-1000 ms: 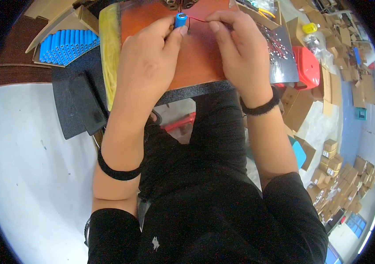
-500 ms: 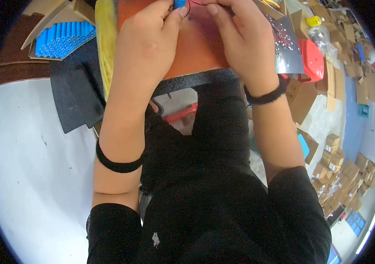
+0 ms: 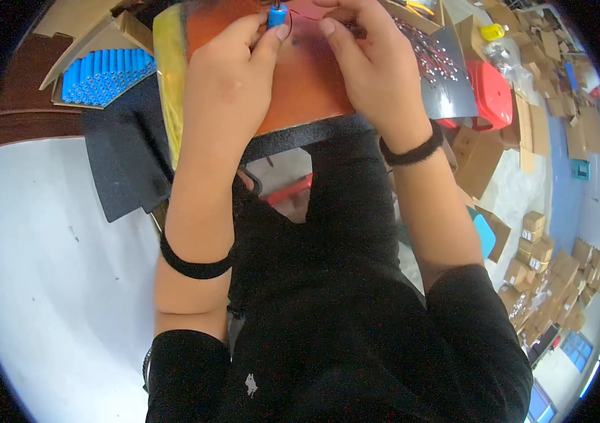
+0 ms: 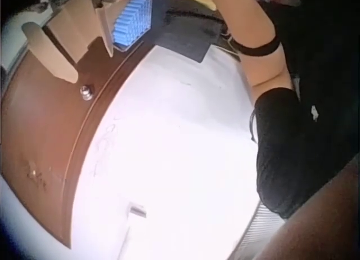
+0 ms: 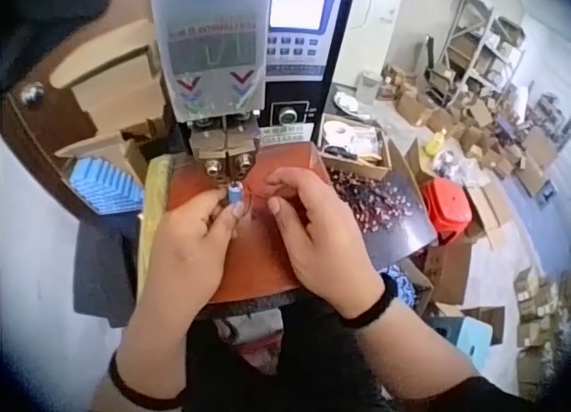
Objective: The person picks up a battery and a wire, positions them under the welding machine, and welds the wire to the battery. After welding, the person places the battery into a box and repeats the process.
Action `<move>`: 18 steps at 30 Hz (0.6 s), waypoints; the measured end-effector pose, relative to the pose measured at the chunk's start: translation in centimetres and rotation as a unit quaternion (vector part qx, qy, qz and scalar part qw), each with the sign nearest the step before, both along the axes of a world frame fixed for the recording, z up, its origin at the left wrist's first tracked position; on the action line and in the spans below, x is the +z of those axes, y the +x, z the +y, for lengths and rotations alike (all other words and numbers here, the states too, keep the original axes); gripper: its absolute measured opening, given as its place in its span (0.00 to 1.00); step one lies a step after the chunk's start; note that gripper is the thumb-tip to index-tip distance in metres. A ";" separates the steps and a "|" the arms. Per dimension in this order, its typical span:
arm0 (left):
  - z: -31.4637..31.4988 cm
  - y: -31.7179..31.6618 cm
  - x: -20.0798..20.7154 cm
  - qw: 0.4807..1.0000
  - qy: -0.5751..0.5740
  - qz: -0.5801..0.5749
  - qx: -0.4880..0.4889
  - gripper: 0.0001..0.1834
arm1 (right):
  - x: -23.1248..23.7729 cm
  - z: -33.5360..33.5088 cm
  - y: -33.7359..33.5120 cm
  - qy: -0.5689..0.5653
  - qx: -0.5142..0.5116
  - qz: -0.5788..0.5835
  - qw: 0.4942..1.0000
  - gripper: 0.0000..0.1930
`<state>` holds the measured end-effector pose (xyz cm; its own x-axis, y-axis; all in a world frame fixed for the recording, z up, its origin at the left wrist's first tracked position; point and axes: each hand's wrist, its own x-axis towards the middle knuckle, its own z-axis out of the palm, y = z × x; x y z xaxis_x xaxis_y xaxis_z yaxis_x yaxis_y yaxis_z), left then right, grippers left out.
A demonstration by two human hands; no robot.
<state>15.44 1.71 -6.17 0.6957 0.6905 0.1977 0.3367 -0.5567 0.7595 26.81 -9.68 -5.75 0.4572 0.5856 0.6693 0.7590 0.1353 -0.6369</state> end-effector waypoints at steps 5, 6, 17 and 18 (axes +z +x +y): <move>0.0 -0.1 -0.5 0.996 0.058 -0.061 -0.019 0.15 | -1.3 0.0 0.9 0.008 0.039 0.114 0.993 0.07; 0.1 0.2 -1.0 0.996 0.039 -0.070 -0.027 0.17 | -1.7 -0.3 1.7 -0.002 0.056 0.160 0.986 0.13; 12.0 -10.8 2.0 0.874 0.474 0.092 0.056 0.12 | -0.8 -18.2 5.2 -0.035 -0.134 0.240 0.961 0.14; 13.5 -11.4 2.0 0.873 0.477 0.088 0.057 0.12 | -2.3 -20.3 6.3 -0.049 -0.152 0.250 0.955 0.13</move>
